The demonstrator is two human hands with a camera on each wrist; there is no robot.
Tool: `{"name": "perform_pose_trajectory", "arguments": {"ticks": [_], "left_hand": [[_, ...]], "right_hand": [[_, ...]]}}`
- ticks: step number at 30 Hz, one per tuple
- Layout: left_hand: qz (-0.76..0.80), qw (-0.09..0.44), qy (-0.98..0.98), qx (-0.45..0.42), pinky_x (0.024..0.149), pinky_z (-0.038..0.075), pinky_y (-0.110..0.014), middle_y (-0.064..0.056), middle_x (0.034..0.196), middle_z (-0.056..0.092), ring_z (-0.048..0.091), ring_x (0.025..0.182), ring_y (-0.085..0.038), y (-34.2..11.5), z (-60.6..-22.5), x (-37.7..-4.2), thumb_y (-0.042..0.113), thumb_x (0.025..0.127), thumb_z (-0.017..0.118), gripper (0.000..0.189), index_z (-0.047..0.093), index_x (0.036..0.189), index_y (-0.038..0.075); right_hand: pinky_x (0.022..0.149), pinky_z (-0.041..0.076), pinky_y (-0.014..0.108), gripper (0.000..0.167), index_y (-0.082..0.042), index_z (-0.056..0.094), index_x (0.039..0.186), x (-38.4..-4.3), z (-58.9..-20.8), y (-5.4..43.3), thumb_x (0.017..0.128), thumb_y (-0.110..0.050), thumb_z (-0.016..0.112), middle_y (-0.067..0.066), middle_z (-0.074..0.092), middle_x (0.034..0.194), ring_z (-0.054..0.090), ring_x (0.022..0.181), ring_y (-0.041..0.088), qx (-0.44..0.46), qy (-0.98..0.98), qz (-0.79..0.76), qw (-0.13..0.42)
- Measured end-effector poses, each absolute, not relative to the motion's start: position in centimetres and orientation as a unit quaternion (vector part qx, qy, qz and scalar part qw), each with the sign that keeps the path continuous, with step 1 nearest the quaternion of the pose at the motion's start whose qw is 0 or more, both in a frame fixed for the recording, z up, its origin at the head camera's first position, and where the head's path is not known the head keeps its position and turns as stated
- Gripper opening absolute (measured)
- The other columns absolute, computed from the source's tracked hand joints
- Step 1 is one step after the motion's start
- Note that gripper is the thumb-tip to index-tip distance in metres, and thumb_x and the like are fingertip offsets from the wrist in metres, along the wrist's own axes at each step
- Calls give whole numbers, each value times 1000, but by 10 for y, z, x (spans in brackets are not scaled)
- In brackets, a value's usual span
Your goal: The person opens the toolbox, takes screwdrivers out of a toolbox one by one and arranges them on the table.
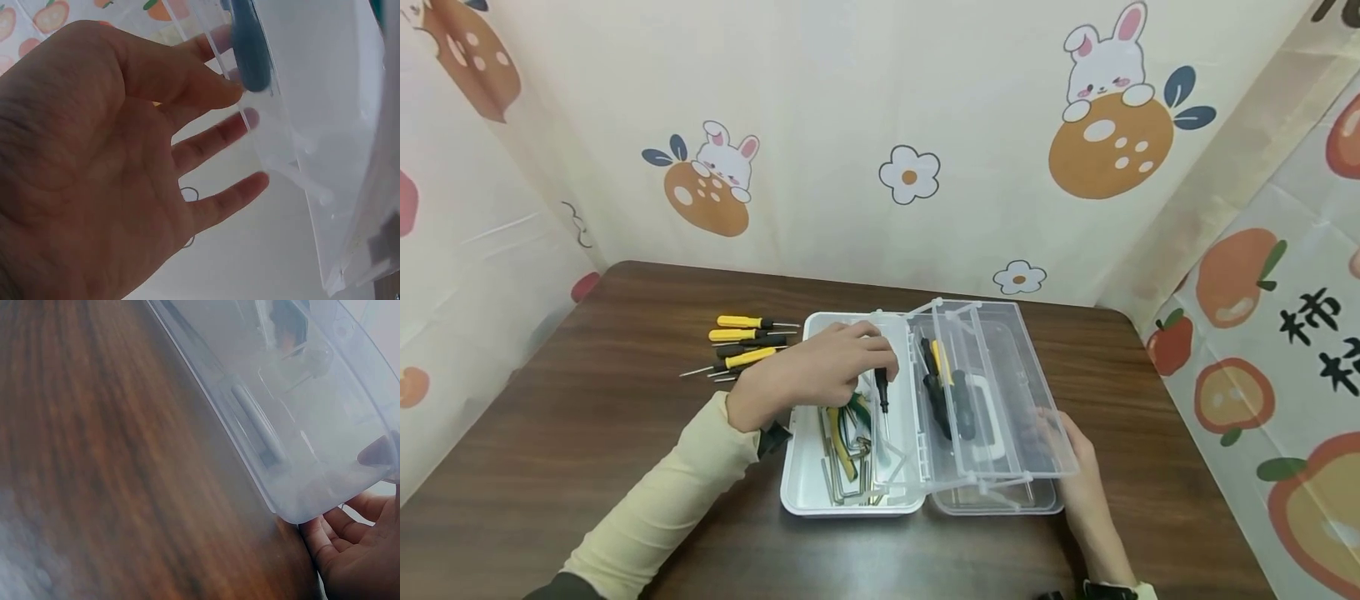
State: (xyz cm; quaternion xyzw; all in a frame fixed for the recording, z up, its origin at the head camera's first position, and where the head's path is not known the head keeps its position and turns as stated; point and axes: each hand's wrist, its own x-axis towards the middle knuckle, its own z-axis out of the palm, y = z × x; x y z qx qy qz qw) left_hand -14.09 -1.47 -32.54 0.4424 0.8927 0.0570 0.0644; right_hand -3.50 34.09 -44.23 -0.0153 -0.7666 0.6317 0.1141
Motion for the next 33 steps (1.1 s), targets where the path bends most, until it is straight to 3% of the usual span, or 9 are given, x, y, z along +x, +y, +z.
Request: {"name": "perform_pose_trajectory", "arguments": {"ticks": [7, 13, 21, 28, 33], "left_hand": [[72, 69, 882, 460, 107, 47, -50, 6, 141, 59, 42, 140, -21, -12, -329, -142, -4, 91, 57, 51, 73, 121, 34], [92, 74, 881, 458, 107, 46, -47, 9, 133, 64, 49, 136, -20, -12, -329, -141, 3, 97, 52, 39, 70, 118, 30], [67, 21, 871, 486, 93, 50, -40, 8, 120, 63, 55, 117, -17, -11, -324, -134, 20, 101, 63, 15, 67, 113, 28], [22, -22, 871, 490, 82, 50, -34, 6, 114, 63, 54, 103, -18, -12, -317, -126, 10, 97, 72, 29, 72, 117, 31], [7, -37, 881, 473, 82, 50, -33, 6, 111, 65, 56, 101, -17, -16, -313, -124, 9, 92, 78, 31, 73, 115, 30]], "right_hand": [[79, 55, 13, 23, -12, 73, 118, -33, -442, 343, 109, -10, 51, -13, 77, 100, 71, 89, -1, -4, -756, 645, 111], [79, 56, 13, 23, -14, 72, 119, -31, -442, 343, 109, -12, 52, -14, 77, 99, 71, 88, -1, -14, -763, 638, 105], [78, 55, 13, 22, -11, 72, 118, -31, -441, 340, 109, -12, 52, -15, 77, 98, 71, 86, -1, -19, -771, 628, 106], [76, 55, 14, 22, -5, 71, 118, -34, -442, 339, 108, -10, 52, -13, 77, 96, 72, 84, 0, -18, -769, 629, 113], [76, 56, 14, 21, -8, 72, 117, -34, -443, 341, 108, -10, 53, -14, 77, 96, 72, 84, 0, -27, -770, 627, 113]]}}
